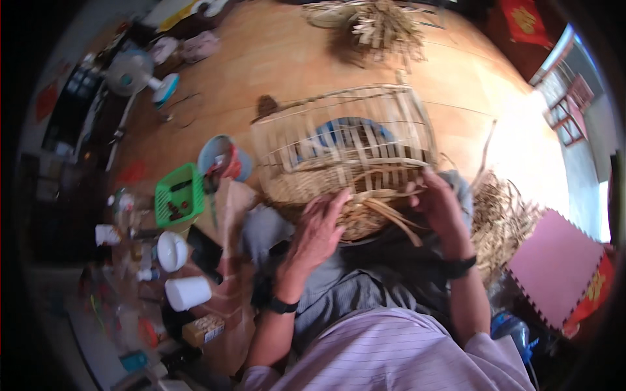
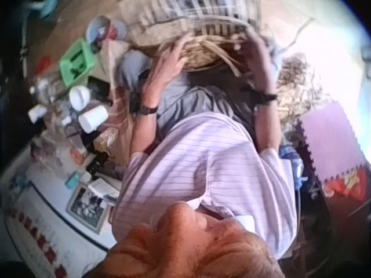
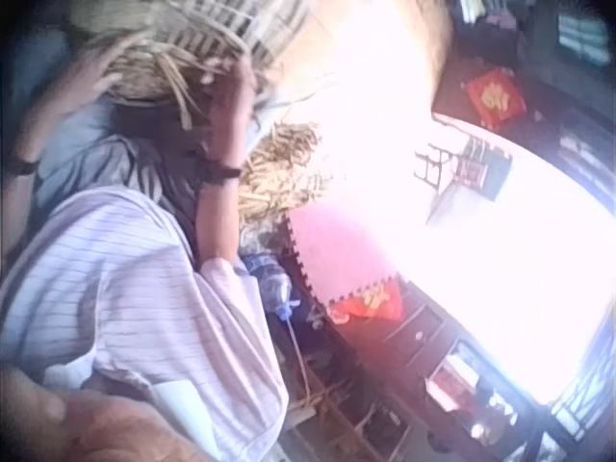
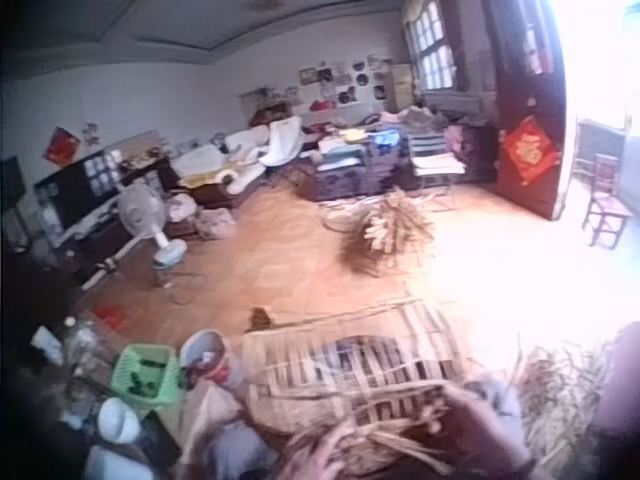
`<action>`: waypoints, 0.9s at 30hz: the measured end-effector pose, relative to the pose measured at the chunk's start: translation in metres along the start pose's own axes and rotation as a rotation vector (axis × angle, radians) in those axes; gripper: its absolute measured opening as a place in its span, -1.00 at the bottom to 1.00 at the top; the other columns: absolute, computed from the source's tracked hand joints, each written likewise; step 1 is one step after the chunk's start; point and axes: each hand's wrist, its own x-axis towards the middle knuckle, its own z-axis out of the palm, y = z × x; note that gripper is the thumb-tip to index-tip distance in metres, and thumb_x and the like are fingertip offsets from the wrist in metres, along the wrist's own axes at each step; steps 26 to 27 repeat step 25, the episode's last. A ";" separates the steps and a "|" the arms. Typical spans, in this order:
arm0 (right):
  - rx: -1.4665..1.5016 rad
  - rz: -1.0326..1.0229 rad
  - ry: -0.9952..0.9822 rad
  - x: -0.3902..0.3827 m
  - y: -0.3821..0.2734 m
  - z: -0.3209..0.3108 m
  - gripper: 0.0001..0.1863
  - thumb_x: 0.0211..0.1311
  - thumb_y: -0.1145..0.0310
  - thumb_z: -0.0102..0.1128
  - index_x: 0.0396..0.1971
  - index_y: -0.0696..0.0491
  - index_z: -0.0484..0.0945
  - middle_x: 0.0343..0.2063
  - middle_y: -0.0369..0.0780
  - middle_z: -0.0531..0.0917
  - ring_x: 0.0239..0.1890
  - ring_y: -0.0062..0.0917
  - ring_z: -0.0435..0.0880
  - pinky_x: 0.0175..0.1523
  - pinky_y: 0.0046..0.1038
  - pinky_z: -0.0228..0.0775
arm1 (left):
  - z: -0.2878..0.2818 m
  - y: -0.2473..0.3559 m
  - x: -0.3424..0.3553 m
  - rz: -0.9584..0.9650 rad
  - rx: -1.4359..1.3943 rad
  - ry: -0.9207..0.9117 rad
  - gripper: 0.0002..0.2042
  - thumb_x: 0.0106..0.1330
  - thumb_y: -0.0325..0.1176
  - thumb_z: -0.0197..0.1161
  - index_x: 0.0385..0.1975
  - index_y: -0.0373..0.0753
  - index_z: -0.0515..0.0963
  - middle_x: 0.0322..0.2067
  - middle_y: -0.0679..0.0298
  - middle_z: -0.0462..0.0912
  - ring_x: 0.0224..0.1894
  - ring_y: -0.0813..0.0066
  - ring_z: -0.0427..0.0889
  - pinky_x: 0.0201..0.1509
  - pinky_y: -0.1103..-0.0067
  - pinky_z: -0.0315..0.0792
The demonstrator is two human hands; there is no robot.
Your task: Weaving a basket using straw or bamboo strips.
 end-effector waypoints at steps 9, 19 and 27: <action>-0.747 0.088 -0.241 -0.031 0.022 0.020 -0.58 0.57 0.02 0.17 -0.27 0.12 0.62 -0.67 -0.36 0.59 -0.71 -0.67 0.55 -0.54 -0.62 0.39 | 0.024 -0.005 -0.005 -0.048 -0.131 0.092 -0.20 0.15 -0.56 0.47 0.46 -0.17 0.32 0.30 0.04 0.53 0.33 -0.01 0.48 0.47 0.24 0.35; 0.213 -0.089 -0.034 -0.026 -0.014 -0.074 -0.70 0.73 0.08 -0.12 -0.02 -0.02 0.46 -0.19 -0.32 0.62 -0.37 -0.70 0.59 -0.40 -0.69 0.37 | 0.010 -0.010 -0.011 -0.062 -0.256 0.077 -0.20 0.21 -0.59 0.44 0.49 -0.18 0.25 0.35 0.05 0.50 0.37 0.02 0.49 0.51 0.26 0.36; -0.054 -0.061 -0.405 -0.027 -0.013 -0.100 -0.49 0.70 0.06 -0.05 0.41 0.07 0.33 -0.39 -0.37 0.58 -0.60 -0.81 0.38 -0.55 -0.71 0.17 | -0.041 -0.018 -0.062 -0.366 -0.327 0.252 -0.33 0.34 -0.53 0.36 0.48 -0.14 0.34 0.46 0.11 0.42 0.52 0.16 0.37 0.59 0.32 0.26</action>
